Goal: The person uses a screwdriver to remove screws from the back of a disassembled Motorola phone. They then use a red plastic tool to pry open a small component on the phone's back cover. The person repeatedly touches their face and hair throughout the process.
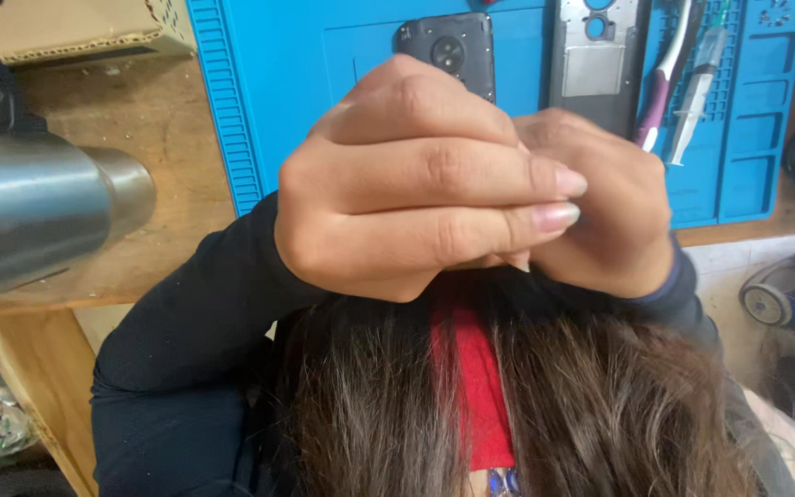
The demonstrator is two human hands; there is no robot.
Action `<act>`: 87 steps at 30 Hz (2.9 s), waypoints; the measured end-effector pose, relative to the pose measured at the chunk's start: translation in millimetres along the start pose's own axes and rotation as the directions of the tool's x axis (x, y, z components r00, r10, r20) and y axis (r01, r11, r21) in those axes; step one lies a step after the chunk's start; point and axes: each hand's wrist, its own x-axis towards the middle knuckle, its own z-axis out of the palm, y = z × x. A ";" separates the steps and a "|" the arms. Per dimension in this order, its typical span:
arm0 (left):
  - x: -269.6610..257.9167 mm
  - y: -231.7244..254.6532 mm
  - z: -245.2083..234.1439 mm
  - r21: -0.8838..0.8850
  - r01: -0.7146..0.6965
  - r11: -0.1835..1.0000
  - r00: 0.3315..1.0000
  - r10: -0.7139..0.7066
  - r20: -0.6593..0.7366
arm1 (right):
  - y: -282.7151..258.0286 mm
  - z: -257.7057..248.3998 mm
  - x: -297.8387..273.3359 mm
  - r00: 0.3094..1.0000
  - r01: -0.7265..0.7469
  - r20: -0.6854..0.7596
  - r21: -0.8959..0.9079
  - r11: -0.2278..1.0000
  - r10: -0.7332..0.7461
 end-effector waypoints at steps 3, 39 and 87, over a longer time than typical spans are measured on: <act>2.8 -1.4 0.5 0.026 -0.055 0.998 0.998 0.055 0.027 | -9.9 -12.7 10.7 0.990 -0.015 0.139 0.228 0.974 -0.018; -1.6 -15.4 -6.8 0.068 -0.117 0.991 0.989 0.110 0.095 | 18.2 -16.0 20.3 0.954 -0.019 0.288 0.321 0.947 -0.079; -0.1 -18.1 -4.1 -0.111 -0.159 0.981 0.980 0.170 0.100 | -7.8 6.3 19.2 0.993 -0.105 0.024 0.580 0.808 0.113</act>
